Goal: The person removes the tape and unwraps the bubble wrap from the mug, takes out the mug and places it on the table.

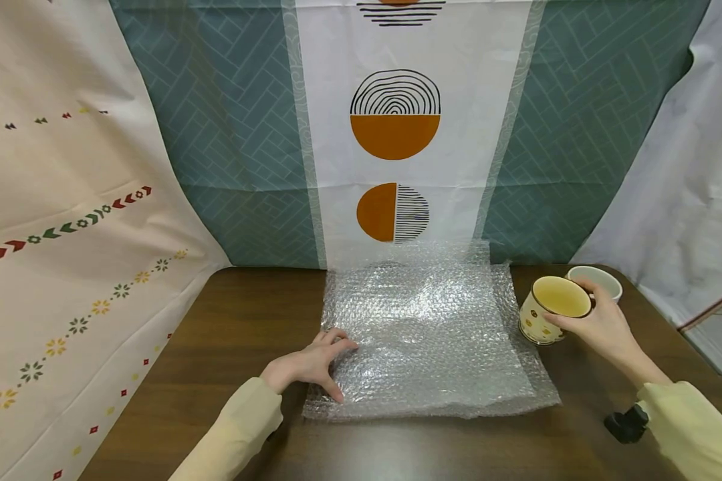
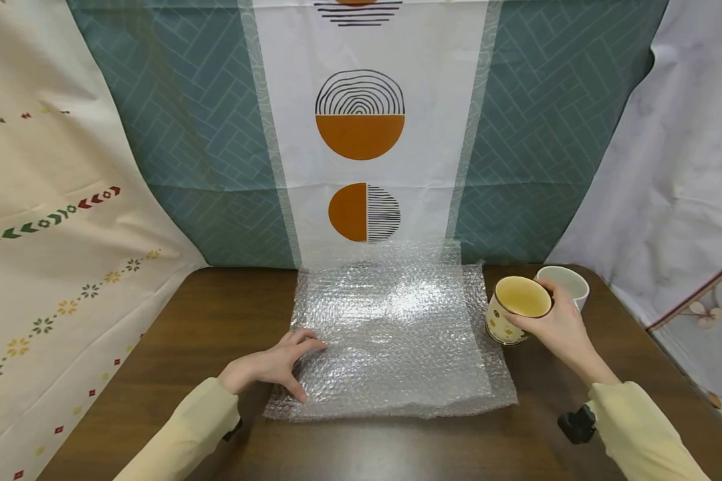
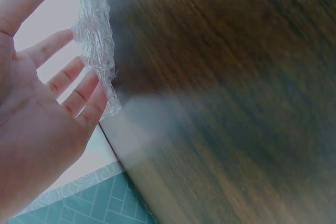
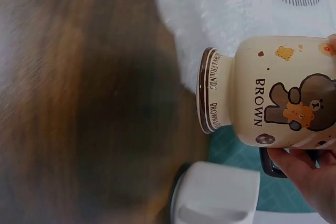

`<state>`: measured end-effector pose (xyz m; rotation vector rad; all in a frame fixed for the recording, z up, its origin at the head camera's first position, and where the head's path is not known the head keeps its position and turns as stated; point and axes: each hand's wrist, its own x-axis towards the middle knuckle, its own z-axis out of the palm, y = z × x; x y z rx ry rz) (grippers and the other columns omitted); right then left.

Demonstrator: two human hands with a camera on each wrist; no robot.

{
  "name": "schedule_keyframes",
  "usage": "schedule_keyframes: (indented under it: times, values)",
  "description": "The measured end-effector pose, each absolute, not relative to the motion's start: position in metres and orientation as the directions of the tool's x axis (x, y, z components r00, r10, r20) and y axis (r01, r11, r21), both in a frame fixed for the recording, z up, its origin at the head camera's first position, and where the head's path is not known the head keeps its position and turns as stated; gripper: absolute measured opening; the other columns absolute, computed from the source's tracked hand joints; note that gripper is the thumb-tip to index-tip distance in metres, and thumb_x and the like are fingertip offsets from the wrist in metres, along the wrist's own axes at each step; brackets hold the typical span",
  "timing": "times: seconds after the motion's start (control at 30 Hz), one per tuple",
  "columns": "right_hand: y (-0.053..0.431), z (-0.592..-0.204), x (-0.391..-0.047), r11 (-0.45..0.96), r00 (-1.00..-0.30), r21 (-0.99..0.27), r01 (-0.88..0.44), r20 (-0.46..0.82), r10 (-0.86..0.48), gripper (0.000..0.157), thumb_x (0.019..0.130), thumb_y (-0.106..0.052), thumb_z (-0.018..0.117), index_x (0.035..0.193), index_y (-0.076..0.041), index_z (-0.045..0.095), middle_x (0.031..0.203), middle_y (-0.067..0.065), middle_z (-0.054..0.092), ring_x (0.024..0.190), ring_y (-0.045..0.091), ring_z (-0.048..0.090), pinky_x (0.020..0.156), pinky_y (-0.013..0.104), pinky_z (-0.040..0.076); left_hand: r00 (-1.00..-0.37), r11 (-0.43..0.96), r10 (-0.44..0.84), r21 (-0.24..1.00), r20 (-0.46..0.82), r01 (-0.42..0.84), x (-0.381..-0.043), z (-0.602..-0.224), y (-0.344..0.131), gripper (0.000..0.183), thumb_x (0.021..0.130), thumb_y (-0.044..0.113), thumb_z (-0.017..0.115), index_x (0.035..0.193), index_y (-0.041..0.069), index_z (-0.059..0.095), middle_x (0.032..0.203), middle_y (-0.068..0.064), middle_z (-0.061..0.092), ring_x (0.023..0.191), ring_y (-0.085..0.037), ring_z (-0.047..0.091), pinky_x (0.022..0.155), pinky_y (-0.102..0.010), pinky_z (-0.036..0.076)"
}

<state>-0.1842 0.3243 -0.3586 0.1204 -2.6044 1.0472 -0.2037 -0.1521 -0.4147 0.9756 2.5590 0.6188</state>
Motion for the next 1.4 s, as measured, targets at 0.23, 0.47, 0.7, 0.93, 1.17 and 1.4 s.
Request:
schedule_keyframes:
  times: [0.23,0.47,0.7,0.93,1.17,1.4]
  values:
    - [0.336,-0.37,-0.177,0.732,-0.934,-0.651,-0.2,0.353,0.058,0.081,0.071,-0.025,0.078,0.128,0.01,0.031,0.115,0.026,0.036,0.096,0.04,0.038,0.07,0.044,0.031,-0.708,0.667,0.691,0.506,-0.146,0.547,-0.205,-0.416,-0.153,0.089,0.062,0.037,0.082,0.135,0.01,0.039,0.134,-0.013,0.024,0.122,-0.034,0.021,0.089,-0.049,0.034]
    - [0.342,-0.375,-0.169,0.745,-0.916,-0.638,-0.195,0.39,0.094,0.077,0.069,-0.023,0.079,0.124,0.011,0.037,0.111,0.026,0.038,0.093,0.037,0.037,0.067,0.038,0.029,-0.705,0.664,0.695,0.5,-0.14,0.556,-0.205,-0.415,-0.152,0.089,0.061,0.036,0.083,0.135,0.01,0.039,0.133,-0.013,0.025,0.12,-0.033,0.022,0.089,-0.049,0.034]
    - [0.349,-0.377,-0.162,0.753,-0.918,-0.639,-0.155,0.375,0.129,0.077,0.07,-0.022,0.078,0.124,0.013,0.036,0.112,0.028,0.039,0.091,0.037,0.038,0.064,0.036,0.03,-0.704,0.664,0.7,0.477,-0.124,0.576,-0.205,-0.416,-0.151,0.089,0.06,0.036,0.084,0.134,0.009,0.04,0.131,-0.013,0.027,0.118,-0.033,0.025,0.089,-0.048,0.035]
    - [0.355,-0.381,-0.161,0.75,-0.924,-0.648,-0.131,0.355,0.146,0.08,0.071,-0.023,0.078,0.124,0.017,0.033,0.113,0.032,0.037,0.093,0.041,0.038,0.065,0.037,0.031,-0.702,0.662,0.702,0.472,-0.119,0.582,-0.205,-0.416,-0.151,0.09,0.06,0.036,0.084,0.133,0.009,0.04,0.13,-0.013,0.028,0.117,-0.033,0.026,0.089,-0.047,0.035]
    - [0.358,-0.387,-0.162,0.746,-0.915,-0.654,-0.122,0.365,0.171,0.079,0.07,-0.023,0.079,0.121,0.018,0.036,0.111,0.032,0.04,0.092,0.038,0.039,0.064,0.028,0.03,-0.704,0.668,0.699,0.469,-0.127,0.578,-0.205,-0.417,-0.152,0.09,0.06,0.037,0.083,0.134,0.01,0.04,0.132,-0.013,0.027,0.119,-0.033,0.025,0.089,-0.048,0.034]
    - [0.359,-0.39,-0.162,0.745,-0.91,-0.662,-0.082,0.355,0.215,0.08,0.069,-0.024,0.079,0.121,0.018,0.035,0.113,0.033,0.036,0.097,0.043,0.036,0.069,0.038,0.029,-0.703,0.665,0.7,0.476,-0.128,0.576,-0.205,-0.415,-0.151,0.09,0.06,0.036,0.084,0.134,0.009,0.04,0.132,-0.014,0.026,0.12,-0.033,0.024,0.09,-0.048,0.034]
